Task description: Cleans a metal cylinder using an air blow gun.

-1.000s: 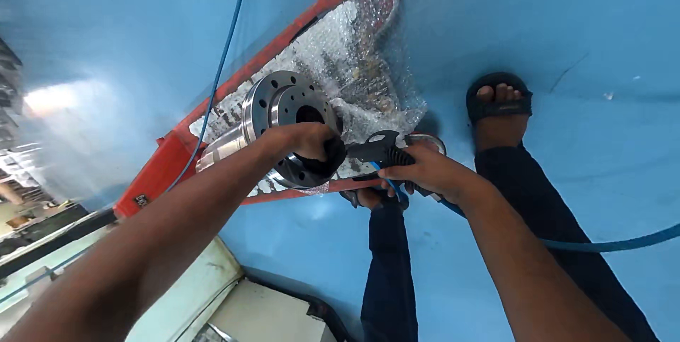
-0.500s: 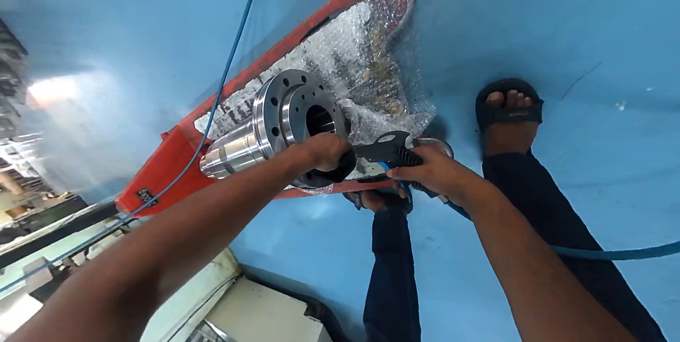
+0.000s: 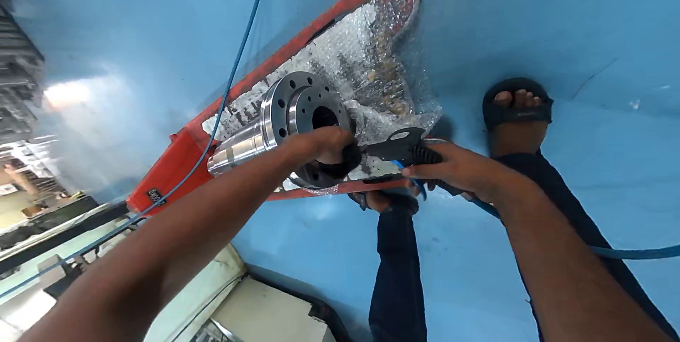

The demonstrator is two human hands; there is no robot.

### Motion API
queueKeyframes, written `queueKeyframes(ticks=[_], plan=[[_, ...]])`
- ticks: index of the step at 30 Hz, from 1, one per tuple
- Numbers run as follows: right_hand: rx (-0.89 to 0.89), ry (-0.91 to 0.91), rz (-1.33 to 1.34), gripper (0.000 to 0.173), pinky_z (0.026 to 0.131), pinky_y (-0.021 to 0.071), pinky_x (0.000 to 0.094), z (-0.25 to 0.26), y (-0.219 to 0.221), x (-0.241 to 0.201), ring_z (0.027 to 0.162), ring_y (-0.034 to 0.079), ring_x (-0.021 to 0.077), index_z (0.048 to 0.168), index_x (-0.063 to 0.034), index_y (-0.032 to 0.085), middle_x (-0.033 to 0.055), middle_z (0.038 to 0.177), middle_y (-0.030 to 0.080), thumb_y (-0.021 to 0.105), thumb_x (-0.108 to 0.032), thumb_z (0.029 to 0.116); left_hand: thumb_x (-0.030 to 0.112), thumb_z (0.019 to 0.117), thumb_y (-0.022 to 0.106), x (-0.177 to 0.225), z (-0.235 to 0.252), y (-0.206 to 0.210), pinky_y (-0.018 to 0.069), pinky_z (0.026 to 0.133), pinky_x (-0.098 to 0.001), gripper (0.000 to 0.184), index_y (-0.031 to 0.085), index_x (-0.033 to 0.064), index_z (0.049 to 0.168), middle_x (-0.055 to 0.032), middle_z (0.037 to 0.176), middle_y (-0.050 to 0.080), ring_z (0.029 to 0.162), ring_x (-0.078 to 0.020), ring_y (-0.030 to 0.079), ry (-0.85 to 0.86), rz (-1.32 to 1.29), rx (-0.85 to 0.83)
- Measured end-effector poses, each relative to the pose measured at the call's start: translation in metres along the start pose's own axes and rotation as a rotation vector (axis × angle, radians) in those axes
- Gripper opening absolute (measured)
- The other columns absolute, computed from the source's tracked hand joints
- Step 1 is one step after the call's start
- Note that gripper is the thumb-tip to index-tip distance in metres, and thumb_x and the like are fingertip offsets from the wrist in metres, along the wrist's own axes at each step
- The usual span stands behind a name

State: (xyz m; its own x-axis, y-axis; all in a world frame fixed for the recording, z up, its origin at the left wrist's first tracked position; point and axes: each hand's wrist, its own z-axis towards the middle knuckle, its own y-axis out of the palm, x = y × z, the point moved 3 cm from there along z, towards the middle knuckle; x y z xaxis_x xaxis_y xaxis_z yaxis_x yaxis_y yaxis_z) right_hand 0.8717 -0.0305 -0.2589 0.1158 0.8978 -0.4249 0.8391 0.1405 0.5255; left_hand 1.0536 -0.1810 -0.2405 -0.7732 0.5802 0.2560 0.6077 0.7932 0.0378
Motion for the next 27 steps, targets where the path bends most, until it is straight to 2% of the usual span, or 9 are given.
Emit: queueKeyframes(ticks=[2,5,7,10,14,18,21,24,27], plan=[[0.021,-0.015,0.039,0.016,0.067,0.0573,0.0277,-0.009,-0.008,-0.003,0.073,0.071,0.0169,0.112,-0.0014,0.066,0.0094,0.084,0.074,0.062,-0.014,0.1023,0.003,0.0928,0.071,-0.009,-0.019,-0.026,0.0467,0.101,-0.0643,0.035,0.066,-0.0014,0.127,-0.0249,0.121,0.068,0.116,-0.0422,0.064,-0.031,-0.104,0.117],[0.039,-0.109,0.12,0.014,0.069,0.0588,0.0284,-0.012,-0.009,-0.007,0.074,0.071,0.0172,0.107,-0.0019,0.066,0.0096,0.085,0.074,0.059,-0.014,0.1031,0.003,0.0927,0.07,-0.037,-0.047,-0.067,0.0501,0.096,-0.0631,0.028,0.068,0.0002,0.12,-0.022,0.112,0.07,0.107,-0.0376,0.067,-0.029,-0.177,0.375],[0.024,-0.139,0.131,0.015,0.069,0.0587,0.0294,-0.009,-0.005,-0.01,0.075,0.071,0.0174,0.106,-0.0029,0.068,0.0096,0.086,0.074,0.06,-0.015,0.1016,0.002,0.0941,0.068,-0.047,-0.065,-0.087,0.0515,0.093,-0.0617,0.024,0.068,0.0015,0.118,-0.0199,0.109,0.07,0.103,-0.0348,0.068,-0.053,-0.185,0.458],[-0.018,-0.158,0.136,0.014,0.068,0.0587,0.0286,-0.004,0.006,-0.014,0.073,0.07,0.0163,0.104,-0.0027,0.067,0.0085,0.085,0.073,0.062,-0.014,0.1011,0.0,0.0934,0.069,-0.049,-0.076,-0.092,0.0524,0.091,-0.0575,0.023,0.068,0.0023,0.116,-0.0174,0.106,0.07,0.099,-0.0309,0.068,-0.05,-0.159,0.435],[-0.053,-0.179,0.153,0.013,0.066,0.058,0.0269,0.0,0.014,-0.017,0.072,0.07,0.0157,0.103,-0.0024,0.068,0.0086,0.083,0.073,0.063,-0.014,0.0997,0.003,0.0919,0.071,-0.038,-0.078,-0.074,0.0517,0.091,-0.0599,0.031,0.068,0.0046,0.123,-0.0172,0.108,0.071,0.102,-0.0324,0.068,-0.042,-0.116,0.311],[-0.03,-0.153,0.096,0.011,0.063,0.0558,0.0246,0.001,0.024,-0.025,0.067,0.068,0.012,0.102,-0.003,0.068,0.0058,0.079,0.072,0.065,-0.013,0.1005,0.004,0.0905,0.073,-0.035,-0.069,-0.042,0.0508,0.095,-0.0625,0.036,0.069,0.0059,0.126,-0.0178,0.113,0.072,0.107,-0.0355,0.068,-0.027,-0.089,0.199],[-0.016,-0.151,0.086,0.011,0.06,0.0532,0.0235,0.009,0.037,-0.024,0.063,0.065,0.0109,0.102,-0.0033,0.068,0.0054,0.076,0.071,0.067,-0.014,0.1001,0.008,0.0915,0.072,-0.03,-0.058,-0.016,0.0482,0.103,-0.0605,0.035,0.068,0.0032,0.126,-0.0186,0.124,0.069,0.118,-0.0371,0.065,0.024,0.053,0.147],[0.034,-0.161,0.06,0.01,0.06,0.055,0.0273,0.015,0.04,-0.02,0.062,0.065,0.0134,0.101,-0.0031,0.068,0.0066,0.075,0.07,0.068,-0.013,0.0985,0.006,0.0932,0.07,-0.023,-0.052,0.003,0.0452,0.108,-0.0555,0.033,0.066,0.0003,0.125,-0.0195,0.128,0.065,0.126,-0.0382,0.06,0.076,0.145,0.17],[0.076,-0.124,0.013,0.01,0.062,0.057,0.0296,0.013,0.037,-0.025,0.063,0.066,0.0152,0.101,-0.0031,0.068,0.007,0.075,0.069,0.07,-0.013,0.0976,0.004,0.0927,0.069,-0.025,-0.049,0.007,0.0464,0.106,-0.0532,0.026,0.067,-0.0018,0.118,-0.0195,0.12,0.067,0.119,-0.0382,0.062,0.124,0.157,0.239]])
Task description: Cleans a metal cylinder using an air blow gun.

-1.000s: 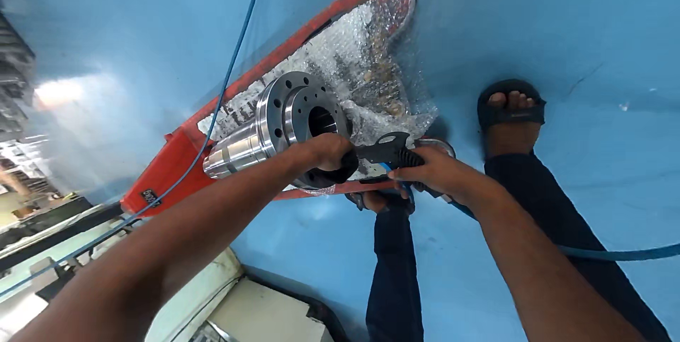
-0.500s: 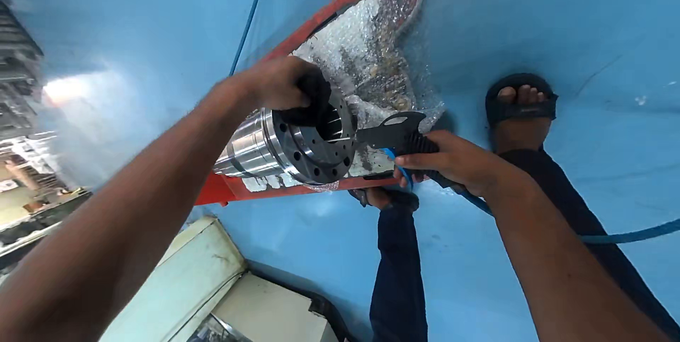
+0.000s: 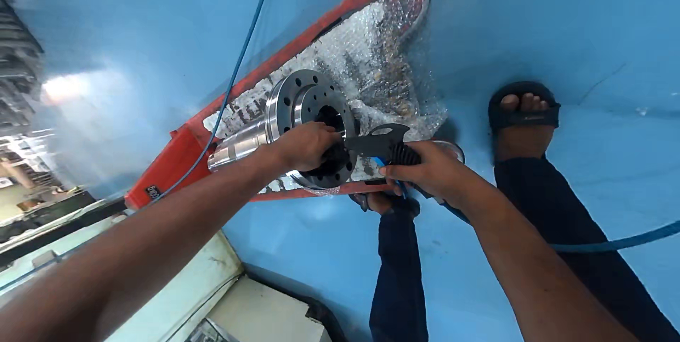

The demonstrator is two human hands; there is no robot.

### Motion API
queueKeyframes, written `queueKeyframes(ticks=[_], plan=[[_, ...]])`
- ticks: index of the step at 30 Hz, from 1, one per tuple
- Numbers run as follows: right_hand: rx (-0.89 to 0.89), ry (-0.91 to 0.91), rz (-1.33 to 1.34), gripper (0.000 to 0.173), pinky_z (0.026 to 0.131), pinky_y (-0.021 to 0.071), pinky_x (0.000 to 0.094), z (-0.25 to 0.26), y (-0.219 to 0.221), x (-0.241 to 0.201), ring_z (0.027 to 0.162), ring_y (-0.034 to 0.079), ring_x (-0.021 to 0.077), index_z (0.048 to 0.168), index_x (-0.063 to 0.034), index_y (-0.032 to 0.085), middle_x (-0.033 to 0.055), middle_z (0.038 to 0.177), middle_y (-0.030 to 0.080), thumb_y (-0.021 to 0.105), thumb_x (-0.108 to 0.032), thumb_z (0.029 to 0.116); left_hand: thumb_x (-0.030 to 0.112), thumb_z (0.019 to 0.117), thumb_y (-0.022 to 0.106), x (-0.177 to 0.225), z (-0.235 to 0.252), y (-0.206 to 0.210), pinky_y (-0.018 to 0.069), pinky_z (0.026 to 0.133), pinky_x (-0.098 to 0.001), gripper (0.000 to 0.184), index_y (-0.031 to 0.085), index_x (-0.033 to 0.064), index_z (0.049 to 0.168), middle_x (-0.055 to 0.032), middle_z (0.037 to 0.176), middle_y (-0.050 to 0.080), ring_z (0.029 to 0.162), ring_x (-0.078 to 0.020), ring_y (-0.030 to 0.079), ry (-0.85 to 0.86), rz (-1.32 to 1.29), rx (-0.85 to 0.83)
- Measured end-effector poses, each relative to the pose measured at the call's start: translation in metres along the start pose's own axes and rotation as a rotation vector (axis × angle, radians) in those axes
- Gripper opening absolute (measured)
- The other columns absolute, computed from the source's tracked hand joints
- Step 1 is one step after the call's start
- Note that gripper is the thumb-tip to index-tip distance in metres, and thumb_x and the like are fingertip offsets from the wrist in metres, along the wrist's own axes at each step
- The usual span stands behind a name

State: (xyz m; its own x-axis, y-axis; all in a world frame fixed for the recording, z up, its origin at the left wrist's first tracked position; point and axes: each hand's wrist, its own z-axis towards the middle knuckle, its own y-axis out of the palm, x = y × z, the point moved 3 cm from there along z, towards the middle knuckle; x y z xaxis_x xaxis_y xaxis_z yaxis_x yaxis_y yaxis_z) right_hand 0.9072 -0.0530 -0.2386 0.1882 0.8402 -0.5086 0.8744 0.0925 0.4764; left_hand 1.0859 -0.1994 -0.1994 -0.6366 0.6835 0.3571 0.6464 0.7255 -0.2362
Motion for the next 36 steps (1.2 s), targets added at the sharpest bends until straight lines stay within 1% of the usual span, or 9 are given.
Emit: queueKeyframes(ticks=[4,7,17,20,22,24,28,33,36], plan=[[-0.05,0.0,0.008,0.008,0.063,0.0553,0.0244,-0.002,0.0,-0.003,0.065,0.067,0.0114,0.103,-0.004,0.068,0.0048,0.077,0.071,0.067,-0.012,0.0993,0.005,0.0935,0.068,0.001,0.002,0.002,0.046,0.107,-0.0513,0.027,0.066,-0.0014,0.119,-0.0185,0.121,0.067,0.12,-0.0373,0.062,0.0,0.026,0.0],[-0.011,-0.023,-0.016,0.009,0.061,0.0555,0.0294,0.001,-0.002,-0.002,0.063,0.066,0.0149,0.1,-0.0038,0.069,0.0073,0.076,0.07,0.07,-0.012,0.0973,0.004,0.0932,0.068,0.001,0.002,0.001,0.0448,0.108,-0.0514,0.03,0.066,-0.0015,0.122,-0.0188,0.123,0.067,0.121,-0.0373,0.061,-0.011,0.022,-0.007],[-0.042,-0.002,0.019,0.008,0.059,0.0549,0.0263,-0.001,-0.003,-0.003,0.062,0.066,0.0132,0.101,-0.0032,0.068,0.0066,0.076,0.07,0.068,-0.01,0.0984,0.006,0.0938,0.069,0.005,0.003,0.001,0.0422,0.112,-0.0496,0.034,0.065,-0.0012,0.126,-0.019,0.129,0.066,0.126,-0.0362,0.059,-0.053,-0.017,-0.011],[-0.037,-0.023,0.025,0.008,0.055,0.0533,0.0277,-0.002,-0.006,-0.005,0.06,0.064,0.0166,0.101,-0.0028,0.069,0.0092,0.077,0.07,0.068,-0.01,0.0984,0.003,0.0919,0.07,0.003,0.002,-0.003,0.0423,0.112,-0.0517,0.039,0.064,-0.0012,0.13,-0.0199,0.132,0.064,0.127,-0.0373,0.059,-0.049,-0.104,-0.02],[-0.091,-0.014,0.024,0.008,0.059,0.0534,0.0253,-0.005,-0.013,-0.011,0.064,0.066,0.0143,0.102,-0.0039,0.069,0.0073,0.08,0.071,0.067,-0.011,0.0986,-0.001,0.0913,0.07,-0.004,-0.006,-0.016,0.0468,0.107,-0.0551,0.041,0.064,-0.0006,0.132,-0.0199,0.129,0.067,0.122,-0.0358,0.063,-0.06,-0.24,-0.014],[-0.117,-0.005,0.047,0.009,0.063,0.0559,0.0253,-0.009,-0.022,-0.013,0.068,0.068,0.0143,0.104,-0.0031,0.068,0.0072,0.081,0.072,0.066,-0.011,0.0994,-0.005,0.0912,0.068,-0.019,-0.021,-0.04,0.0513,0.101,-0.0554,0.037,0.066,-0.001,0.128,-0.0204,0.118,0.07,0.111,-0.0329,0.068,-0.093,-0.403,0.097],[-0.093,-0.024,0.069,0.01,0.063,0.057,0.0267,-0.008,-0.026,-0.011,0.068,0.069,0.0155,0.102,-0.0027,0.069,0.0083,0.082,0.073,0.066,-0.012,0.0992,-0.005,0.0909,0.063,-0.067,-0.058,-0.08,0.0578,0.09,-0.0431,0.031,0.067,0.002,0.121,-0.0116,0.108,0.072,0.097,-0.017,0.07,-0.219,-0.576,0.464],[-0.09,0.004,0.063,0.01,0.062,0.0581,0.0278,-0.013,-0.029,-0.021,0.068,0.069,0.0171,0.102,-0.0025,0.068,0.0094,0.083,0.073,0.065,-0.012,0.1003,-0.005,0.0913,0.062,-0.079,-0.069,-0.094,0.0582,0.089,-0.0364,0.032,0.068,0.0068,0.12,-0.0065,0.108,0.073,0.096,-0.011,0.07,-0.272,-0.61,0.505],[-0.018,-0.066,0.069,0.009,0.056,0.0526,0.0241,-0.017,-0.036,-0.029,0.064,0.066,0.0136,0.103,-0.0044,0.068,0.0075,0.083,0.074,0.064,-0.012,0.0997,-0.005,0.0911,0.063,-0.078,-0.064,-0.091,0.0587,0.087,-0.0347,0.031,0.068,0.0066,0.12,-0.006,0.106,0.073,0.094,-0.0098,0.07,-0.253,-0.622,0.528]])
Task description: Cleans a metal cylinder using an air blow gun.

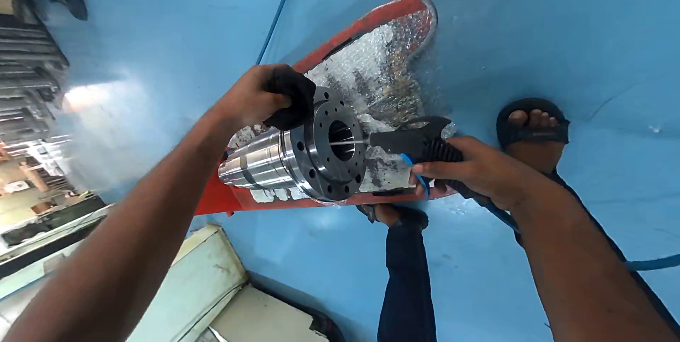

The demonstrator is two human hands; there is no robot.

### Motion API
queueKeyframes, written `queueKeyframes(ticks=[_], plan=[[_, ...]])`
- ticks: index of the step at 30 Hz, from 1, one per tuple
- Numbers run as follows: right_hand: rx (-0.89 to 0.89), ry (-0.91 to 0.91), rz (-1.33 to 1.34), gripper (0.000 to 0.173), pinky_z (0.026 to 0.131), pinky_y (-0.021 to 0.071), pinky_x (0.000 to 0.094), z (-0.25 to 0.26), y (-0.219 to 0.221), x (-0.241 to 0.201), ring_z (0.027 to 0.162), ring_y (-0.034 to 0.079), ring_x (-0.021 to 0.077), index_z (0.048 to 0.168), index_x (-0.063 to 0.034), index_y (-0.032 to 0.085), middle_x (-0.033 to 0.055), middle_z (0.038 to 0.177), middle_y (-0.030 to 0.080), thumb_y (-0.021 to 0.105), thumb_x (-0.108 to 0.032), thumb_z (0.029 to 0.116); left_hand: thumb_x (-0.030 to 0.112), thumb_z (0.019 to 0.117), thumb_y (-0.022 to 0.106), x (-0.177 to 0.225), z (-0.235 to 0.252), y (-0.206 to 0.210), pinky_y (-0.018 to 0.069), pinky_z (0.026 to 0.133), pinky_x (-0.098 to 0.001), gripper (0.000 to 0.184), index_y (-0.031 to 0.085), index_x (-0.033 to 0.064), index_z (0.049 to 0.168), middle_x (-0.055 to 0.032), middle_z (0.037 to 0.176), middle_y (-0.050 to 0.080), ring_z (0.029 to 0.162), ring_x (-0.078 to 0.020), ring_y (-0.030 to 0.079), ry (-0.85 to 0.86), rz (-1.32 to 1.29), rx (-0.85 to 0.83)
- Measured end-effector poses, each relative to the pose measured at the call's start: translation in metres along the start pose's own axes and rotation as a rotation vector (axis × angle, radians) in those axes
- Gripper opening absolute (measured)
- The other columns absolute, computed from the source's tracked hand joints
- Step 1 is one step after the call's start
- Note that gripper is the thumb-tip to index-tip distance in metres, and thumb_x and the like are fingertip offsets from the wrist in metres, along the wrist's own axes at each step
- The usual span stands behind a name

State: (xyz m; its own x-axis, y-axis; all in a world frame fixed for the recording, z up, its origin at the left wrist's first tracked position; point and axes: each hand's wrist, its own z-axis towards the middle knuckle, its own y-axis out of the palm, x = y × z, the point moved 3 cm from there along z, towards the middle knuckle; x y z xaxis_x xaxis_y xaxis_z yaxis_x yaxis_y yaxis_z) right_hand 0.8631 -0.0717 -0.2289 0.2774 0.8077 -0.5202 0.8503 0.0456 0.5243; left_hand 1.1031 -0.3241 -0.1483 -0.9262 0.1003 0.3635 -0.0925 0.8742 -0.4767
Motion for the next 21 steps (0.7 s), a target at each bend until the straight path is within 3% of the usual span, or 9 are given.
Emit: queueKeyframes(ticks=[4,8,12,15,21], plan=[[0.134,-0.104,0.021,0.013,0.055,0.0527,0.0236,0.015,0.013,-0.001,0.065,0.067,0.0115,0.107,-0.0047,0.068,0.0056,0.084,0.074,0.065,-0.015,0.1002,-0.002,0.0926,0.064,-0.002,0.008,0.016,0.0563,0.093,-0.0461,0.031,0.068,0.0051,0.123,-0.012,0.11,0.072,0.101,-0.0187,0.07,0.009,0.07,-0.019],[0.113,-0.071,0.016,0.015,0.054,0.0515,0.0231,0.03,0.026,0.005,0.065,0.067,0.0111,0.11,-0.0048,0.067,0.0056,0.084,0.074,0.065,-0.016,0.1012,0.004,0.0936,0.067,0.002,0.017,0.032,0.0524,0.098,-0.0582,0.033,0.066,0.0044,0.126,-0.0175,0.114,0.071,0.109,-0.0301,0.069,0.048,0.217,-0.091],[0.08,-0.028,0.037,0.014,0.053,0.0519,0.0213,0.031,0.025,-0.001,0.063,0.067,0.0104,0.11,-0.0037,0.067,0.006,0.083,0.074,0.064,-0.015,0.1019,0.002,0.0919,0.069,0.008,0.021,0.056,0.0498,0.1,-0.062,0.037,0.065,0.0025,0.129,-0.0208,0.118,0.07,0.113,-0.0365,0.067,0.099,0.312,-0.276],[0.066,-0.008,0.022,0.013,0.05,0.0484,0.0213,0.031,0.027,-0.005,0.059,0.064,0.0107,0.109,-0.0041,0.067,0.0072,0.082,0.073,0.064,-0.015,0.1016,0.003,0.0928,0.069,0.009,0.026,0.076,0.0478,0.103,-0.0614,0.034,0.065,0.0005,0.126,-0.0213,0.122,0.068,0.117,-0.0382,0.064,0.117,0.422,-0.363],[0.101,0.026,0.028,0.013,0.051,0.0487,0.0221,0.041,0.034,0.001,0.06,0.064,0.0112,0.108,-0.0033,0.067,0.0073,0.081,0.073,0.064,-0.014,0.1021,0.008,0.0924,0.068,0.002,0.023,0.107,0.0424,0.111,-0.0539,0.027,0.067,-0.0021,0.117,-0.0209,0.122,0.066,0.123,-0.0393,0.06,0.167,0.594,-0.274]])
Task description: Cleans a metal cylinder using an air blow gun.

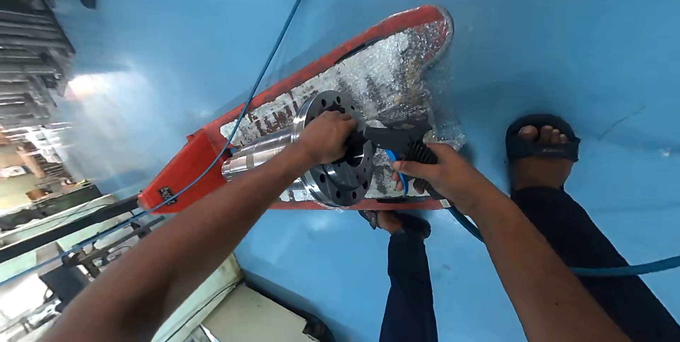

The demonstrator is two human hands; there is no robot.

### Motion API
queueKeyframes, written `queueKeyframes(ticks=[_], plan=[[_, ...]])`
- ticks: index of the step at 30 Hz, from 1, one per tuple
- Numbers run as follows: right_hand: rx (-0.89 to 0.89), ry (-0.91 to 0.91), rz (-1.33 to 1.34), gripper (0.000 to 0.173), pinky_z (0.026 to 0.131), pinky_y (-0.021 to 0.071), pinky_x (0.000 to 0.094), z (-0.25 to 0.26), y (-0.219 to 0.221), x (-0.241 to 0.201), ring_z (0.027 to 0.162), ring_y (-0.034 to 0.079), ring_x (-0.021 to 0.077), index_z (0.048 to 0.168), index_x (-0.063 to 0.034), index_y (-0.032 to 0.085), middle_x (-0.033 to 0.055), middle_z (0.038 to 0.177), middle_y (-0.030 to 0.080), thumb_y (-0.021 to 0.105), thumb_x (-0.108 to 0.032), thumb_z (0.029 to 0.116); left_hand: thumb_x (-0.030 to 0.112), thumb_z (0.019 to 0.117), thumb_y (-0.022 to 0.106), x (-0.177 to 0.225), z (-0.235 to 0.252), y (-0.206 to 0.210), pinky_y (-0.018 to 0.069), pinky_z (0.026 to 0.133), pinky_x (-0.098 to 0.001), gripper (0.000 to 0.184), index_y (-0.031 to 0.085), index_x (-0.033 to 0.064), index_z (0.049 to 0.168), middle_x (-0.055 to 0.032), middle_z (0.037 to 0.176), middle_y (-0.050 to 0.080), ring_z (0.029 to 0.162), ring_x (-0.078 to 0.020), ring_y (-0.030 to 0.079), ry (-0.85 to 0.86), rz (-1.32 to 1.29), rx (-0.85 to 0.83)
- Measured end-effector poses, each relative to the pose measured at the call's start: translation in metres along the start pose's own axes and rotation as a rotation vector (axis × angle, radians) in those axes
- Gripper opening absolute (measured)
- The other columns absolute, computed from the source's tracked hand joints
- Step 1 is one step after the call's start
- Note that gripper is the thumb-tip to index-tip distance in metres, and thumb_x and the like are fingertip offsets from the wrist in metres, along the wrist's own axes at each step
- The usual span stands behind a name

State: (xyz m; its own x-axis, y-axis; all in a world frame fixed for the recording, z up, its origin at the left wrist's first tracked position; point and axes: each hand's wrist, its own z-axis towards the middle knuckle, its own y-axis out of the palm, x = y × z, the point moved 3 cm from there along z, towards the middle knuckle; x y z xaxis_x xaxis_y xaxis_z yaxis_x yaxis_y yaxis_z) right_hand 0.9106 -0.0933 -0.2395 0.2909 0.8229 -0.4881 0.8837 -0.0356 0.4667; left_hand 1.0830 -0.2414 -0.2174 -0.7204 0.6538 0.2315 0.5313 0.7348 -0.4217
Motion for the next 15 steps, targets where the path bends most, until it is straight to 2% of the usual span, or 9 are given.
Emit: queueKeyframes(ticks=[3,8,10,12,15], plan=[[0.058,0.003,0.008,0.01,0.048,0.0466,0.0228,0.0024,-0.0016,0.0017,0.055,0.061,0.0112,0.103,-0.0025,0.068,0.0068,0.075,0.07,0.065,-0.012,0.1009,0.009,0.0933,0.067,-0.0002,0.004,0.0023,0.0419,0.112,-0.0516,0.027,0.067,-0.0002,0.119,-0.0191,0.123,0.067,0.123,-0.037,0.06,0.008,0.03,0.004],[-0.003,0.023,0.032,0.011,0.057,0.0525,0.0234,0.004,-0.0043,0.0023,0.063,0.067,0.0128,0.105,-0.0024,0.067,0.0082,0.079,0.074,0.062,-0.012,0.1026,0.009,0.0949,0.065,0.0002,0.0052,0.0027,0.0421,0.111,-0.0503,0.025,0.066,0.0,0.118,-0.0182,0.121,0.067,0.122,-0.0357,0.061,0.019,0.027,-0.008],[0.011,0.02,0.046,0.011,0.056,0.052,0.0248,0.0045,-0.0043,0.0023,0.061,0.065,0.014,0.102,-0.0014,0.067,0.0084,0.076,0.071,0.063,-0.011,0.1018,0.008,0.0947,0.065,0.0003,0.005,0.0033,0.042,0.111,-0.0506,0.025,0.066,-0.0008,0.118,-0.0189,0.121,0.067,0.122,-0.0363,0.061,0.022,0.02,-0.009],[0.026,0.016,0.054,0.009,0.058,0.0569,0.0274,0.0056,-0.0046,0.0001,0.059,0.066,0.0156,0.1,-0.0001,0.067,0.0088,0.073,0.069,0.064,-0.009,0.1005,0.009,0.0949,0.065,0.0009,0.0053,0.0026,0.0417,0.111,-0.0503,0.025,0.066,-0.0006,0.118,-0.0187,0.121,0.067,0.122,-0.0359,0.06,0.017,0.018,-0.015],[-0.008,0.014,0.047,0.011,0.062,0.0563,0.0267,0.0054,-0.0066,0.0019,0.066,0.069,0.0153,0.104,-0.0008,0.067,0.0092,0.078,0.074,0.063,-0.011,0.1014,0.009,0.0947,0.065,0.0015,0.0058,0.0031,0.0428,0.11,-0.0509,0.026,0.066,-0.0008,0.118,-0.0189,0.121,0.067,0.121,-0.0363,0.061,0.03,0.018,-0.015]])
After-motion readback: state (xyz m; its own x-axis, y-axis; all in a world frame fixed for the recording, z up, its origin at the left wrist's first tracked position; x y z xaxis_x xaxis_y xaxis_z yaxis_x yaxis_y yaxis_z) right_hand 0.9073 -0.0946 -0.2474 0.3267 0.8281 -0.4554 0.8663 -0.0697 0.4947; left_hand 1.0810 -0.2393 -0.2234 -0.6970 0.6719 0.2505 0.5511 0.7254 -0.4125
